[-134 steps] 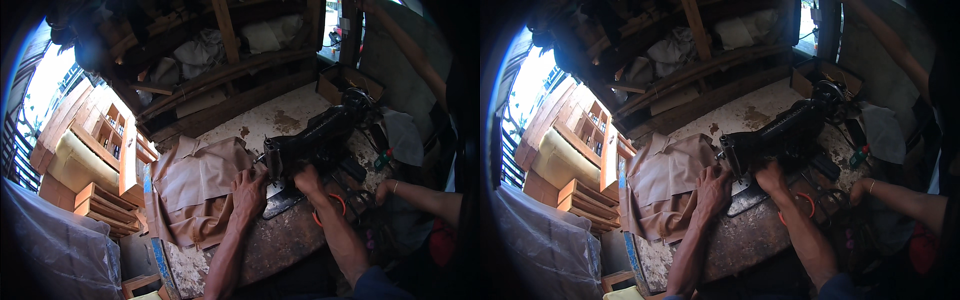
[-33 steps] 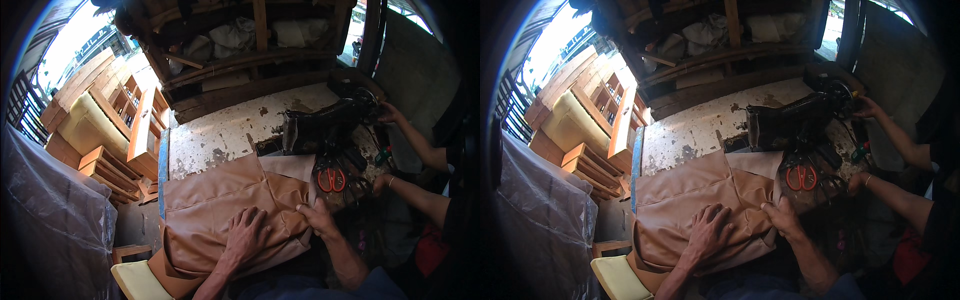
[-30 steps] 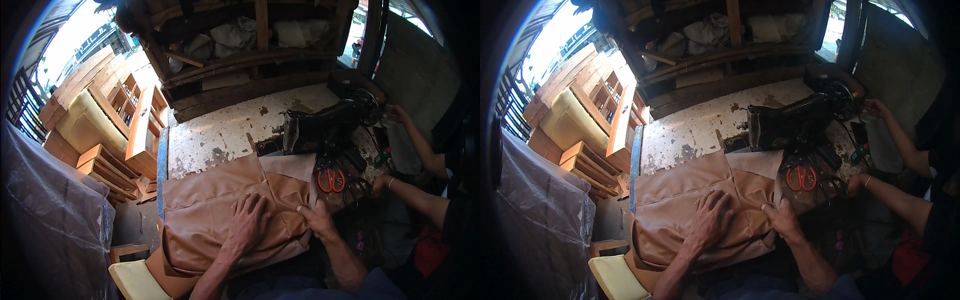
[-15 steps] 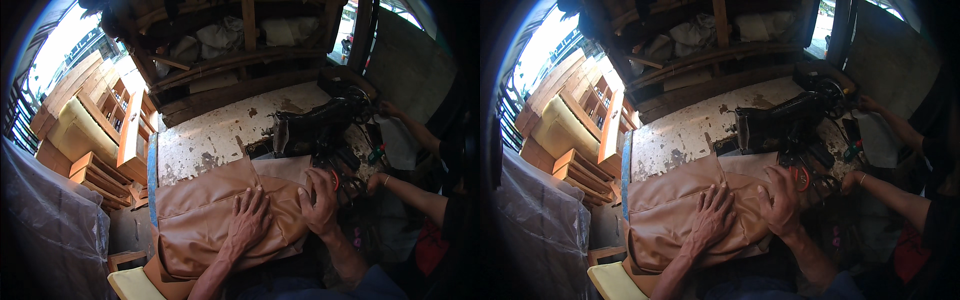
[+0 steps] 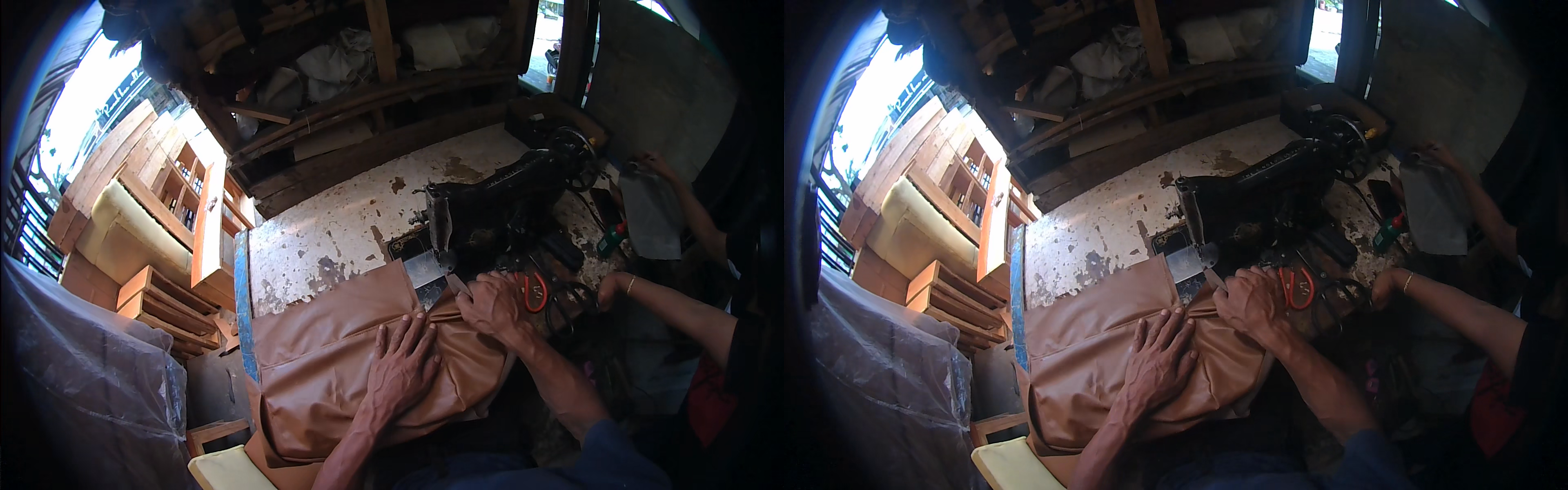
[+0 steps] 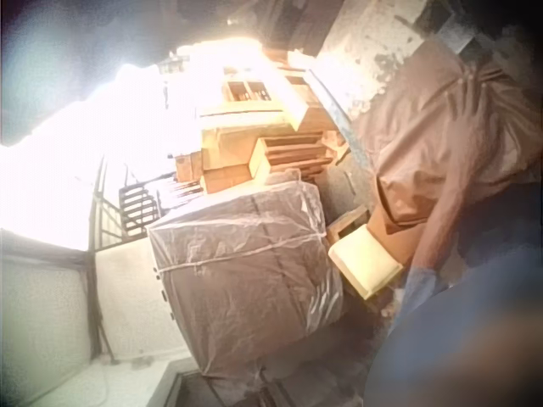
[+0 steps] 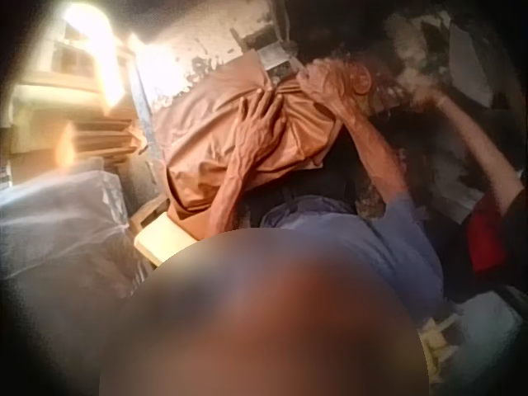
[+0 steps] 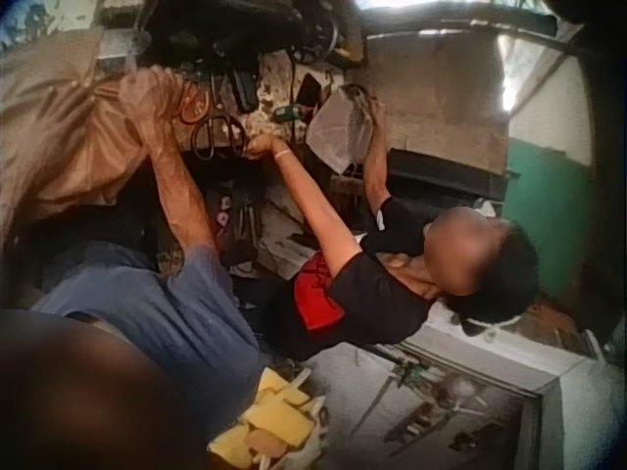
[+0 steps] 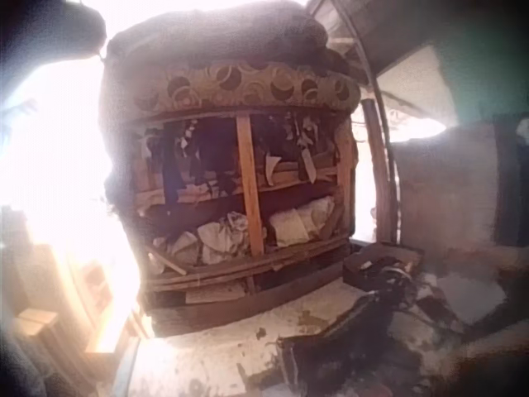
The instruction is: The person sews a large piece of tan leather using a sewing machine, then fits the sewn leather over a chair cushion. The person smooths and adjusts the leather to conform to the cushion shape.
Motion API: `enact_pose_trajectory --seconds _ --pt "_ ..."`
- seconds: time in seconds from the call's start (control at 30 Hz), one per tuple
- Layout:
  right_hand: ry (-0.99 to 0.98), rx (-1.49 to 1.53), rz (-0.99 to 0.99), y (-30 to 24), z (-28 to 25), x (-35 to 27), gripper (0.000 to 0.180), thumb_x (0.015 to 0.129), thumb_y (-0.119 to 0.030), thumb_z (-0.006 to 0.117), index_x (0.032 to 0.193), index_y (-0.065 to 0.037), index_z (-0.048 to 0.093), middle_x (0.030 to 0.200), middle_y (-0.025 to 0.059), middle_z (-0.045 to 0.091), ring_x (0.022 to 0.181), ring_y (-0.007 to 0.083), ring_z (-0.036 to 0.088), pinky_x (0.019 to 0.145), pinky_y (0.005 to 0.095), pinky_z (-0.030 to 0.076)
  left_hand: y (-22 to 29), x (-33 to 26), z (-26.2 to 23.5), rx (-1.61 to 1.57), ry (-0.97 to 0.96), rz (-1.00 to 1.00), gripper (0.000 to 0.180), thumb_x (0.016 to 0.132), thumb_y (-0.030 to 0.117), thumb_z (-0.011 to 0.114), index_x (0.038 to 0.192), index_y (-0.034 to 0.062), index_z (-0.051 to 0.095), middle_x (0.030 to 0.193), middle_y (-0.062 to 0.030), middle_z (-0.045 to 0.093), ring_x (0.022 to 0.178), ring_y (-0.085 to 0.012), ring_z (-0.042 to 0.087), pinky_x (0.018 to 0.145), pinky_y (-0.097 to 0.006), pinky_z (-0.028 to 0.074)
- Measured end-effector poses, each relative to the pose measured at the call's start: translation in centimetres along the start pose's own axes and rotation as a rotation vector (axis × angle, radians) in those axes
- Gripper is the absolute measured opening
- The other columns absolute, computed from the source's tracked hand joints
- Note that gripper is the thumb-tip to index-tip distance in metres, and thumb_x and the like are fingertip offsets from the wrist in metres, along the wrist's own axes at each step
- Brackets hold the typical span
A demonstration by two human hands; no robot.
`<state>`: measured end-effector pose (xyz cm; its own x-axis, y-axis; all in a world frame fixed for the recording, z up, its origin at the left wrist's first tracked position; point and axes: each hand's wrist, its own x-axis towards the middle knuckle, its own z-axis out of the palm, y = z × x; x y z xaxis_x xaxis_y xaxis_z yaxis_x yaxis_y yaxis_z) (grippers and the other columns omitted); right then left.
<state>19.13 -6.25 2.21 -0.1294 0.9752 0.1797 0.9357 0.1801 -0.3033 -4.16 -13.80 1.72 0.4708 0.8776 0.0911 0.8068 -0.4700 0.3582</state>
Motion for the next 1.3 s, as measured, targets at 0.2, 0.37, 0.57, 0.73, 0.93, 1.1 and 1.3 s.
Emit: enact_pose_trajectory --seconds 0.2,0.37,0.57,0.73,0.93,1.1,1.3 --pt "0.283 -0.133 0.088 -0.2 -1.1 -0.4 0.036 0.088 -0.027 0.071 0.117 -0.005 0.076 0.112 0.0173 0.072 0.105 0.0356 0.067 0.095 0.0536 0.05 1.7 1.7 1.3 -0.001 0.007 0.058 0.06 0.106 0.036 0.057 0.161 0.0123 0.05 0.172 -0.0133 0.04 0.162 -0.0344 0.031 0.132 -0.06 0.016" --pt "0.231 0.117 -0.392 0.4 -0.2 -0.7 0.038 0.099 -0.026 0.068 0.132 -0.007 0.068 0.135 0.0137 0.067 0.125 0.033 0.063 0.107 0.0518 0.049 1.7 3.5 2.2 0.062 0.026 0.061 0.063 0.104 0.043 0.058 0.159 0.0121 0.051 0.172 -0.0115 0.041 0.162 -0.0339 0.033 0.131 -0.064 0.016" --pt "0.129 -0.047 -0.256 2.8 1.0 -0.3 0.042 0.103 -0.034 0.066 0.14 -0.016 0.071 0.142 0.0089 0.068 0.136 0.0342 0.059 0.115 0.0523 0.044 1.0 5.9 2.5 0.02 0.057 0.056 0.068 0.103 0.046 0.056 0.162 0.0118 0.048 0.172 -0.0109 0.04 0.162 -0.0315 0.031 0.132 -0.062 0.015" --pt "0.149 -0.098 -0.21 4.1 1.9 1.4 0.044 0.103 -0.039 0.066 0.141 -0.018 0.071 0.142 0.008 0.068 0.14 0.0336 0.056 0.118 0.0537 0.041 0.6 7.9 2.5 0.015 0.042 0.044 0.07 0.103 0.047 0.056 0.163 0.0108 0.047 0.173 -0.0136 0.039 0.162 -0.0322 0.031 0.132 -0.061 0.015" --pt "0.137 -0.138 -0.207 4.6 2.1 4.4 0.046 0.102 -0.04 0.065 0.141 -0.016 0.07 0.144 0.0097 0.066 0.143 0.0337 0.054 0.118 0.0541 0.042 -0.2 10.0 2.0 0.001 0.049 0.018 0.071 0.103 0.049 0.055 0.164 0.0136 0.046 0.171 -0.0212 0.038 0.162 -0.0354 0.03 0.133 -0.058 0.014" --pt "0.025 -0.065 -0.225 5.3 1.6 6.1 0.044 0.102 -0.033 0.063 0.141 -0.013 0.068 0.143 0.0117 0.066 0.143 0.0327 0.054 0.116 0.051 0.046 -0.5 11.0 1.8 0.016 0.047 0.015 0.07 0.104 0.05 0.053 0.163 0.0139 0.047 0.171 -0.0252 0.036 0.162 -0.038 0.029 0.134 -0.056 0.015" --pt "-0.255 0.669 0.09 7.6 3.8 13.7 0.039 0.101 -0.035 0.063 0.135 -0.016 0.07 0.133 0.0138 0.071 0.125 0.0412 0.066 0.109 0.0522 0.049 -0.8 10.9 1.4 0.027 0.051 0.039 0.068 0.105 0.048 0.056 0.163 0.0133 0.047 0.169 -0.0254 0.037 0.162 -0.0396 0.029 0.133 -0.059 0.015"
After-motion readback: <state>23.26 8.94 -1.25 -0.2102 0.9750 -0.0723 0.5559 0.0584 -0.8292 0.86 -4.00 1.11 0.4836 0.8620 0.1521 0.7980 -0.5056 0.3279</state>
